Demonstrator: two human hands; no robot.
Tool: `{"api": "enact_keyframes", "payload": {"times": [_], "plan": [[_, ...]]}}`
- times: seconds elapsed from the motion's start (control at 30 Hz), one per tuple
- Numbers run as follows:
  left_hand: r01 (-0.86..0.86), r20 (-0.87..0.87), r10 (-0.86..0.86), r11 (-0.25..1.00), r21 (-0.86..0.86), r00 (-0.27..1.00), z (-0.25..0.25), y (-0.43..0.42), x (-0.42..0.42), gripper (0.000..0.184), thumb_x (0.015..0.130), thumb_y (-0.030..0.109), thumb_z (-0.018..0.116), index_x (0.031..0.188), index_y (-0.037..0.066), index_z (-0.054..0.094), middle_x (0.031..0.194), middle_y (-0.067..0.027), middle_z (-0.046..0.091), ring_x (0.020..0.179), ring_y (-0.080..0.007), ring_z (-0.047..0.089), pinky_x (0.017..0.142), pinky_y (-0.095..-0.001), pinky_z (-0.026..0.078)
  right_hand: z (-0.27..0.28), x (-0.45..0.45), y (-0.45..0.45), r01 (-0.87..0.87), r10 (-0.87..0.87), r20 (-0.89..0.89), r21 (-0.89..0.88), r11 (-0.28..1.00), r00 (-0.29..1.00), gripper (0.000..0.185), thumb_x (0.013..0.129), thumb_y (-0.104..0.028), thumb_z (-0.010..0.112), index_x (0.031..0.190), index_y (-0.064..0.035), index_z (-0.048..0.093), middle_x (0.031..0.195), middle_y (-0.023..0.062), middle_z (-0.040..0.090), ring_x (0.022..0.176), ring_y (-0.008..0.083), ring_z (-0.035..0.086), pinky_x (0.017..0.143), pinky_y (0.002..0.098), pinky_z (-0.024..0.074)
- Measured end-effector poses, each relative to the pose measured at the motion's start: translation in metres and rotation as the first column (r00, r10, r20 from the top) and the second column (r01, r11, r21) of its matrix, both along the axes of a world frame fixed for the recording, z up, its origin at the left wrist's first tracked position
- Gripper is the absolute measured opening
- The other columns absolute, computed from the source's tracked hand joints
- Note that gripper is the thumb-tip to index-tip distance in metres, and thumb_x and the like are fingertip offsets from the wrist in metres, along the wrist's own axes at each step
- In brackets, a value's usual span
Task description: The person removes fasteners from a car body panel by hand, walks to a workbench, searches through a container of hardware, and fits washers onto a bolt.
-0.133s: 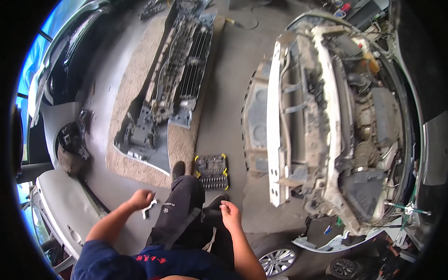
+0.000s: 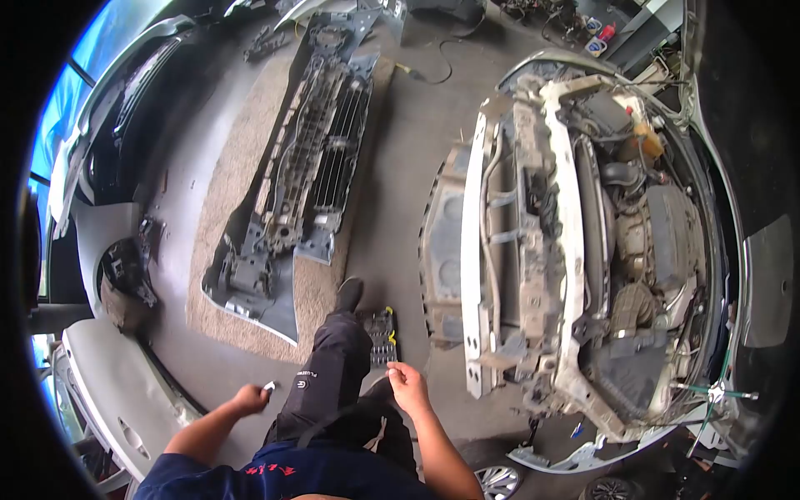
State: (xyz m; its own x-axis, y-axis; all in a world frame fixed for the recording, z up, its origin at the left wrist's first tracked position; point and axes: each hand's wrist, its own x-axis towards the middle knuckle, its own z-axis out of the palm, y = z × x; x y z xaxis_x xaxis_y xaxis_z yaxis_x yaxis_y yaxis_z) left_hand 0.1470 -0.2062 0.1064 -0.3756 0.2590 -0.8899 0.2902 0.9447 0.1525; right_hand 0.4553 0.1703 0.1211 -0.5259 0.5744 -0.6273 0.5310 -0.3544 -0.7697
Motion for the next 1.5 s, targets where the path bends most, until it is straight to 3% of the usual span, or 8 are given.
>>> {"api": "enact_keyframes", "payload": {"times": [0.23,0.37,0.47,0.57,0.83,0.93,1.23,1.5], "plan": [[0.413,0.319,-0.362,0.904,-0.111,0.876,-0.053,0.053,-0.082,0.052,0.105,0.046,0.051,0.1,0.006,0.082,0.095,-0.0221,0.079,0.093,-0.0416,0.077,0.091,-0.0501,0.061,0.032,-0.093,0.172,-0.244,0.23,0.155,0.081,0.966,0.961,0.029,0.106,-0.024,0.073,0.127,-0.0038,0.078,0.106,0.0097,0.082,0.097,0.0135,0.074,0.089,0.0334,0.0592],[0.409,-0.054,-0.406,0.907,0.099,0.912,-0.048,0.247,-0.249,0.049,0.105,0.042,0.051,0.094,0.002,0.078,0.094,-0.0269,0.077,0.092,-0.0488,0.075,0.087,-0.0568,0.059,0.032,-0.175,0.283,-0.155,0.141,0.233,0.039,0.987,0.962,0.025,0.107,-0.021,0.071,0.123,-0.0032,0.078,0.105,0.0099,0.082,0.093,0.0158,0.075,0.088,0.0329,0.0591],[-0.264,-0.141,0.366,0.844,0.467,0.92,-0.002,0.428,-0.389,0.04,0.106,0.024,0.054,0.077,-0.001,0.064,0.075,-0.0231,0.07,0.073,-0.0416,0.071,0.067,-0.0526,0.052,0.08,-0.28,0.385,-0.176,0.15,0.203,0.117,0.977,0.968,0.025,0.109,-0.016,0.068,0.126,-0.0005,0.076,0.107,0.0102,0.082,0.101,0.0182,0.078,0.092,0.0332,0.0608],[-0.489,0.144,0.533,0.592,0.64,0.834,0.145,0.618,-0.467,0.045,0.116,0.029,0.048,0.075,0.01,0.051,0.066,0.0025,0.05,0.062,-0.0088,0.048,0.058,-0.0298,0.041,0.107,-0.351,0.474,-0.141,0.128,0.08,0.174,0.975,0.988,0.025,0.108,-0.017,0.069,0.125,0.0,0.076,0.106,0.0104,0.082,0.1,0.0177,0.078,0.091,0.0332,0.0612],[-0.126,-0.131,0.159,0.964,0.233,0.979,0.069,0.73,-0.566,0.04,0.107,0.032,0.061,0.093,-0.002,0.075,0.079,-0.0183,0.076,0.069,-0.0322,0.074,0.066,-0.0467,0.056,0.095,-0.487,0.699,-0.074,0.069,0.028,0.309,0.948,0.997,0.022,0.104,-0.019,0.072,0.119,-0.0049,0.079,0.1,0.015,0.082,0.091,0.0255,0.079,0.083,0.0383,0.0615],[0.631,-0.115,-0.638,0.77,-0.093,0.762,0.042,0.736,-0.598,0.042,0.104,0.037,0.058,0.111,0.001,0.077,0.105,-0.0225,0.08,0.1,-0.041,0.077,0.092,-0.0518,0.06,0.055,-0.556,0.817,-0.137,0.14,0.021,0.383,0.913,0.99,0.026,0.105,-0.022,0.072,0.122,-0.0029,0.077,0.105,0.0132,0.082,0.096,0.0239,0.079,0.088,0.0377,0.0611],[0.14,-0.12,-0.15,0.986,-0.086,0.981,0.145,1.013,-0.759,0.056,0.106,0.047,0.047,0.102,0.003,0.082,0.103,-0.0249,0.08,0.105,-0.0433,0.076,0.099,-0.0511,0.059,0.12,-0.719,1.132,0.064,0.022,-0.212,0.391,0.918,0.977,0.02,0.106,-0.013,0.071,0.12,-0.0001,0.077,0.101,0.0064,0.082,0.091,0.0141,0.076,0.085,0.031,0.0607],[0.978,-0.244,-0.951,0.205,-0.03,0.191,0.053,1.48,-0.975,0.036,0.109,0.033,0.053,0.112,0.005,0.076,0.103,-0.0187,0.08,0.097,-0.0349,0.08,0.085,-0.0447,0.064,0.066,-0.694,1.357,0.084,-0.217,0.244,0.46,0.884,0.945,0.026,0.103,-0.018,0.071,0.119,0.002,0.076,0.096,0.0127,0.079,0.087,0.021,0.074,0.082,0.0372,0.0589]]}}
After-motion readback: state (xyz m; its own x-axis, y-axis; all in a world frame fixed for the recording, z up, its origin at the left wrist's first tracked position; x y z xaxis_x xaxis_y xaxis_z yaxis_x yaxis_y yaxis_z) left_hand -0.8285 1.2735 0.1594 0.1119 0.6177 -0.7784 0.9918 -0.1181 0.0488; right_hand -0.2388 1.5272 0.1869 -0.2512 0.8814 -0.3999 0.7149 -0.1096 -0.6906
